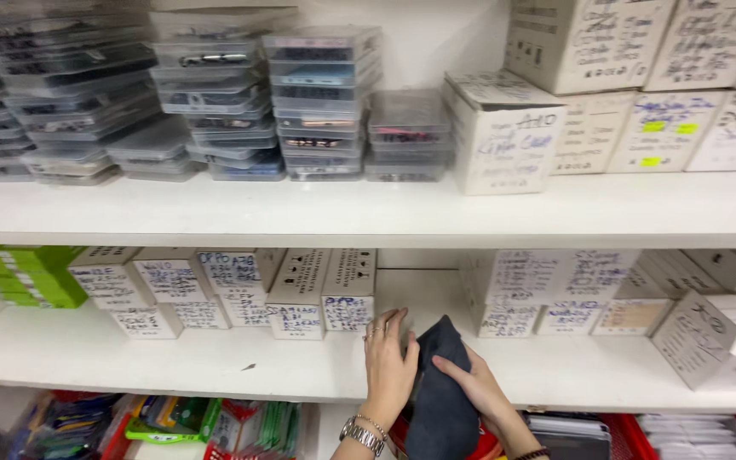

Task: The person wipes white retail boxes labeled with phone model details and the shelf surface using a dark cloth. They lift and turn each box to wipe its sides, then place it back on the shelf and wipe the empty shelf space before moving to the next box.

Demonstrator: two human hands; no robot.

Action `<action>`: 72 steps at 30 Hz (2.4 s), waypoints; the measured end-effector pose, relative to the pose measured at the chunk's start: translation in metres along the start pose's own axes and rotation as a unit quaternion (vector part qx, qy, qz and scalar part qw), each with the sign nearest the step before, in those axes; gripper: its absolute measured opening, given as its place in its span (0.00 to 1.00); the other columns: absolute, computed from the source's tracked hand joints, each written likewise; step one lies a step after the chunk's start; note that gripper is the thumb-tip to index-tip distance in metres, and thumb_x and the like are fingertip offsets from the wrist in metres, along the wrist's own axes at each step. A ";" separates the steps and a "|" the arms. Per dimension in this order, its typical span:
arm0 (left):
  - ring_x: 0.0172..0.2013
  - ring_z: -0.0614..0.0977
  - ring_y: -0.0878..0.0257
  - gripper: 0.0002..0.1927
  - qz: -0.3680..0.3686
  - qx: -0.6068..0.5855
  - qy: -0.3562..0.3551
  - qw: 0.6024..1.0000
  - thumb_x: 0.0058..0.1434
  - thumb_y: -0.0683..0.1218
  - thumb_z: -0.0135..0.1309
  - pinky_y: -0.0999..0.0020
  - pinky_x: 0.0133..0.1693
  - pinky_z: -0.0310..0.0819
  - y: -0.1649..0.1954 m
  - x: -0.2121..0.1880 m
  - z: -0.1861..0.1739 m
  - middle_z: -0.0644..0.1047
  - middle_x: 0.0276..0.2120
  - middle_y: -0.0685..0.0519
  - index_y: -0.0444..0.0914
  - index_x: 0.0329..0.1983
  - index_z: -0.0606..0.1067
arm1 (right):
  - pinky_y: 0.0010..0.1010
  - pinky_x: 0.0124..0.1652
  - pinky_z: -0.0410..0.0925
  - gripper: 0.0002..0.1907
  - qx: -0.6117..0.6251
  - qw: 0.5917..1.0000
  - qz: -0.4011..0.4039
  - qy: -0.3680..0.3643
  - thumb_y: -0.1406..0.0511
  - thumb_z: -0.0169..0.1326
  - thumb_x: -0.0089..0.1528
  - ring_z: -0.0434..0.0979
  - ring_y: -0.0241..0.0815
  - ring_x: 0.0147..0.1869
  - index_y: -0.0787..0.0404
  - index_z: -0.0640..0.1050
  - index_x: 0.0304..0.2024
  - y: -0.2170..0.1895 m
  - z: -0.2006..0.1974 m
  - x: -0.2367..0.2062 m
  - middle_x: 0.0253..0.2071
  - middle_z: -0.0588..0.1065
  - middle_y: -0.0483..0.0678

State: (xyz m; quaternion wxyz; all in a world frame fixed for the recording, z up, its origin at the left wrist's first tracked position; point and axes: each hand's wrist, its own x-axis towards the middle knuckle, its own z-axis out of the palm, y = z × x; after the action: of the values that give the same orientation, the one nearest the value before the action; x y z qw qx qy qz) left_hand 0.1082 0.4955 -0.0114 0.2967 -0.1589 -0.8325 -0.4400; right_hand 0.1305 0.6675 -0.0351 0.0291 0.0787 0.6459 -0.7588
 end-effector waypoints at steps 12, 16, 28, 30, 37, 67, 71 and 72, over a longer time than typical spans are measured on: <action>0.65 0.72 0.49 0.60 -0.355 -0.448 -0.169 0.802 0.57 0.73 0.50 0.47 0.60 0.71 0.167 0.100 0.084 0.64 0.66 0.38 0.37 0.77 0.36 | 0.35 0.41 0.74 0.28 0.078 0.968 -0.021 0.236 0.64 0.62 0.58 0.81 0.45 0.42 0.63 0.75 0.60 -0.007 -0.190 -0.081 0.44 0.80 0.55; 0.59 0.80 0.46 0.50 -0.372 -0.463 -0.208 0.778 0.56 0.73 0.47 0.40 0.53 0.77 0.185 0.114 0.081 0.74 0.63 0.37 0.34 0.71 0.60 | 0.34 0.42 0.74 0.29 0.049 0.974 -0.019 0.221 0.63 0.63 0.57 0.82 0.44 0.42 0.61 0.75 0.61 0.001 -0.202 -0.089 0.45 0.81 0.56; 0.66 0.69 0.49 0.45 -0.383 -0.518 -0.084 0.760 0.54 0.70 0.46 0.40 0.61 0.64 0.069 -0.002 0.004 0.70 0.65 0.43 0.41 0.70 0.63 | 0.33 0.45 0.71 0.23 0.077 0.983 -0.103 0.131 0.60 0.56 0.64 0.78 0.40 0.46 0.63 0.75 0.59 -0.026 -0.167 -0.088 0.47 0.78 0.51; 0.67 0.69 0.49 0.47 -0.390 -0.480 -0.069 0.783 0.54 0.70 0.46 0.42 0.61 0.64 0.049 -0.024 -0.011 0.68 0.67 0.43 0.41 0.71 0.61 | 0.29 0.47 0.71 0.22 0.040 0.977 -0.181 0.109 0.60 0.55 0.65 0.79 0.37 0.48 0.65 0.76 0.58 -0.040 -0.143 -0.088 0.48 0.79 0.49; 0.70 0.65 0.51 0.43 -0.327 -0.097 -0.098 0.935 0.60 0.70 0.45 0.56 0.67 0.55 0.012 -0.050 -0.037 0.69 0.68 0.42 0.37 0.69 0.70 | 0.39 0.55 0.69 0.27 -0.341 0.859 -0.376 0.063 0.58 0.60 0.59 0.77 0.52 0.58 0.67 0.75 0.56 -0.099 -0.027 -0.085 0.55 0.77 0.57; 0.62 0.78 0.55 0.27 -0.205 -0.209 0.094 0.952 0.72 0.51 0.30 0.66 0.61 0.65 0.031 -0.041 -0.020 0.78 0.61 0.47 0.37 0.65 0.72 | 0.37 0.65 0.59 0.35 -0.118 0.953 -0.195 0.199 0.49 0.43 0.66 0.70 0.55 0.68 0.65 0.69 0.68 -0.041 0.017 0.042 0.65 0.72 0.59; 0.60 0.80 0.55 0.27 -0.200 -0.204 0.083 0.955 0.72 0.51 0.30 0.66 0.60 0.67 0.040 -0.039 -0.026 0.80 0.59 0.47 0.38 0.64 0.73 | 0.32 0.67 0.52 0.39 0.153 0.959 -0.176 0.159 0.50 0.46 0.65 0.61 0.45 0.75 0.65 0.58 0.72 0.030 0.025 -0.019 0.73 0.62 0.52; 0.60 0.79 0.55 0.27 -0.189 -0.202 0.080 0.958 0.72 0.51 0.30 0.65 0.60 0.66 0.042 -0.039 -0.027 0.79 0.59 0.47 0.37 0.64 0.74 | 0.31 0.67 0.53 0.39 0.139 0.964 -0.166 0.153 0.49 0.45 0.65 0.62 0.45 0.74 0.66 0.60 0.71 0.036 0.022 -0.019 0.72 0.64 0.52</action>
State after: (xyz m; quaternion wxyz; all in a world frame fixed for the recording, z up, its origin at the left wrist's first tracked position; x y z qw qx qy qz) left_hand 0.1701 0.4964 0.0024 0.2355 -0.0198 -0.7147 -0.6583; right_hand 0.1524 0.6384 -0.0635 -0.2077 0.0884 0.5348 -0.8143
